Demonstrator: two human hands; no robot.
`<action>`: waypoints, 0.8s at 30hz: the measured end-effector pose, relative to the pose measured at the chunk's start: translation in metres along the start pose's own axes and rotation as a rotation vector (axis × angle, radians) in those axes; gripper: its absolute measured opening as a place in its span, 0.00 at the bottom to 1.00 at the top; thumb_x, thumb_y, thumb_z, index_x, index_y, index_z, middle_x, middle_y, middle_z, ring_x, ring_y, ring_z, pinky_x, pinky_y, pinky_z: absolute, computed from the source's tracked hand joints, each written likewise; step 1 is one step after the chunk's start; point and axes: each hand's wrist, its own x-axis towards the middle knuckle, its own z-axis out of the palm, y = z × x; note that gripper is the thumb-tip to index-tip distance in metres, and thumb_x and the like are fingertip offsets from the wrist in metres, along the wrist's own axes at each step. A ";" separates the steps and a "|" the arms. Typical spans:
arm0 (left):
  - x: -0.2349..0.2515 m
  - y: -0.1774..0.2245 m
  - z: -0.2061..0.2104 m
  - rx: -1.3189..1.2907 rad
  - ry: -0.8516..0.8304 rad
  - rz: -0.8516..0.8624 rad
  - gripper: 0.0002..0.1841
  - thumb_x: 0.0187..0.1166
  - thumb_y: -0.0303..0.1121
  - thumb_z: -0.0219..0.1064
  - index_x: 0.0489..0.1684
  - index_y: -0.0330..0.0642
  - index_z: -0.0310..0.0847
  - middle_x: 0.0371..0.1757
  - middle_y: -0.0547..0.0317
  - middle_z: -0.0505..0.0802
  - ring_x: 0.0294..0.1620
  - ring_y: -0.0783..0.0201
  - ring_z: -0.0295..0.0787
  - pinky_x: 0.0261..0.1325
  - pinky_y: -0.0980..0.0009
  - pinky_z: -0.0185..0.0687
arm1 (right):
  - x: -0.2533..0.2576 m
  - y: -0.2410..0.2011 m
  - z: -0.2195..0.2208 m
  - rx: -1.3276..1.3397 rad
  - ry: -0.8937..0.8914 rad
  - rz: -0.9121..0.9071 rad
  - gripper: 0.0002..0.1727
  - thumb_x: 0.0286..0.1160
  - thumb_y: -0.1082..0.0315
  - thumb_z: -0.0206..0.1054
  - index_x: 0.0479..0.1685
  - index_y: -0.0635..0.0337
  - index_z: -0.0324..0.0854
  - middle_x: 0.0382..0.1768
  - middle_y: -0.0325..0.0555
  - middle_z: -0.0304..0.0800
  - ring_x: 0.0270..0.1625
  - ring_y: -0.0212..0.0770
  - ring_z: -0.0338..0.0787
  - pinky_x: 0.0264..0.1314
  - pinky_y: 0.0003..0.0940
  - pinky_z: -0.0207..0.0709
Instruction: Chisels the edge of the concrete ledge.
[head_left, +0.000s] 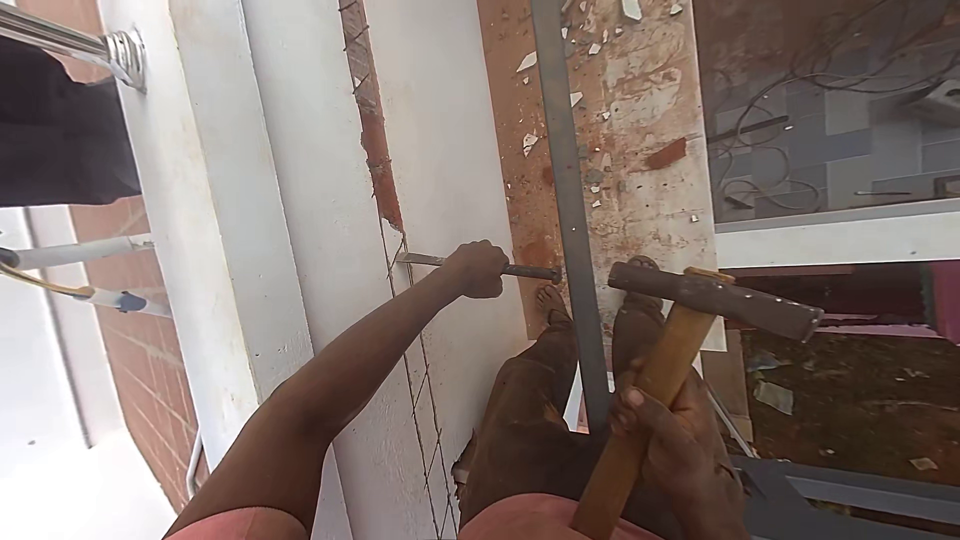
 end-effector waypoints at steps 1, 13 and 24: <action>0.000 0.001 0.000 0.007 -0.009 -0.005 0.07 0.74 0.34 0.68 0.38 0.41 0.87 0.37 0.48 0.90 0.45 0.46 0.89 0.43 0.43 0.81 | 0.000 0.000 0.000 0.007 0.001 0.003 0.32 0.59 0.52 0.83 0.56 0.54 0.69 0.21 0.33 0.78 0.13 0.30 0.77 0.15 0.27 0.79; 0.004 -0.006 -0.007 -0.032 0.061 -0.021 0.06 0.75 0.33 0.65 0.36 0.40 0.85 0.35 0.49 0.89 0.43 0.46 0.88 0.41 0.44 0.79 | 0.002 0.005 -0.002 0.042 0.015 0.015 0.33 0.58 0.53 0.83 0.56 0.55 0.69 0.21 0.34 0.79 0.13 0.30 0.77 0.15 0.26 0.78; 0.007 -0.012 -0.009 -0.079 0.144 -0.082 0.06 0.76 0.32 0.64 0.31 0.41 0.82 0.29 0.49 0.86 0.38 0.47 0.87 0.38 0.45 0.77 | 0.014 -0.017 -0.010 0.136 0.006 0.136 0.27 0.61 0.59 0.80 0.54 0.57 0.71 0.19 0.37 0.76 0.12 0.31 0.77 0.15 0.28 0.79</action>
